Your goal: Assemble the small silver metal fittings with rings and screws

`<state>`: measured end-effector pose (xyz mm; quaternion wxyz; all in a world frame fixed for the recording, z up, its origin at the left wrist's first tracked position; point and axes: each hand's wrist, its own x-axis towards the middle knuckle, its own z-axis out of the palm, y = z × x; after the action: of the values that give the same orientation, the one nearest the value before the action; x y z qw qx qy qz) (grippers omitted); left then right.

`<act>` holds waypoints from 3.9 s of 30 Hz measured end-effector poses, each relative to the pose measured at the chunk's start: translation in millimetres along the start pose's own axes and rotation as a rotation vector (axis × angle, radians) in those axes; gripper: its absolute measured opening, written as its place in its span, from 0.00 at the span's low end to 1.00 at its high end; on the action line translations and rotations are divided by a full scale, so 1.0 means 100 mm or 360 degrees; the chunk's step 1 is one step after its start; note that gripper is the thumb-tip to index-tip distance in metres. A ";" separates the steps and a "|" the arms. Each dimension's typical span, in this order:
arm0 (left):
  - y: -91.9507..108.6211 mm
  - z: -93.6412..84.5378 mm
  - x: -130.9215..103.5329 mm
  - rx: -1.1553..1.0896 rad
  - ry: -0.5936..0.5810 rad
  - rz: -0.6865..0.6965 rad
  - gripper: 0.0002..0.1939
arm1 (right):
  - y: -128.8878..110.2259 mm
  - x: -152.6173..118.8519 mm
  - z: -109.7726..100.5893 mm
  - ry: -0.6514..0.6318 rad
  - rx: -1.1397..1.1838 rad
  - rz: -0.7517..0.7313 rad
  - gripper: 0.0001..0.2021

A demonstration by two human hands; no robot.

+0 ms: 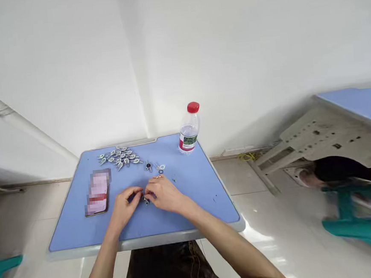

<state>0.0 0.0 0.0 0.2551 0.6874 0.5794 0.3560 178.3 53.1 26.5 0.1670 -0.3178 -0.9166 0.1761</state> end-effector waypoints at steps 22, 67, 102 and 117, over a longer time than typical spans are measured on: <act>0.12 0.01 -0.15 0.0494 -0.0064 0.0247 0.08 | 0.10 -0.06 -0.21 0.0663 0.0288 0.0082 0.06; 0.04 -0.03 -0.24 0.0401 -0.0202 0.0308 0.09 | 0.31 -0.22 -0.47 0.0728 0.1449 0.0795 0.12; -0.05 -0.03 -0.26 0.0352 -0.0233 0.0353 0.09 | 0.51 -0.32 -0.63 0.0007 0.0085 0.0851 0.08; -0.07 -0.03 -0.26 0.0355 -0.0258 0.0358 0.10 | 0.50 -0.23 -0.38 -0.0150 -0.0101 0.0772 0.05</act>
<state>-8.4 -23.9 -8.9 0.1817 0.7983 0.5124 0.2593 237.8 83.2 34.1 0.0670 -0.5251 -0.8253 0.1968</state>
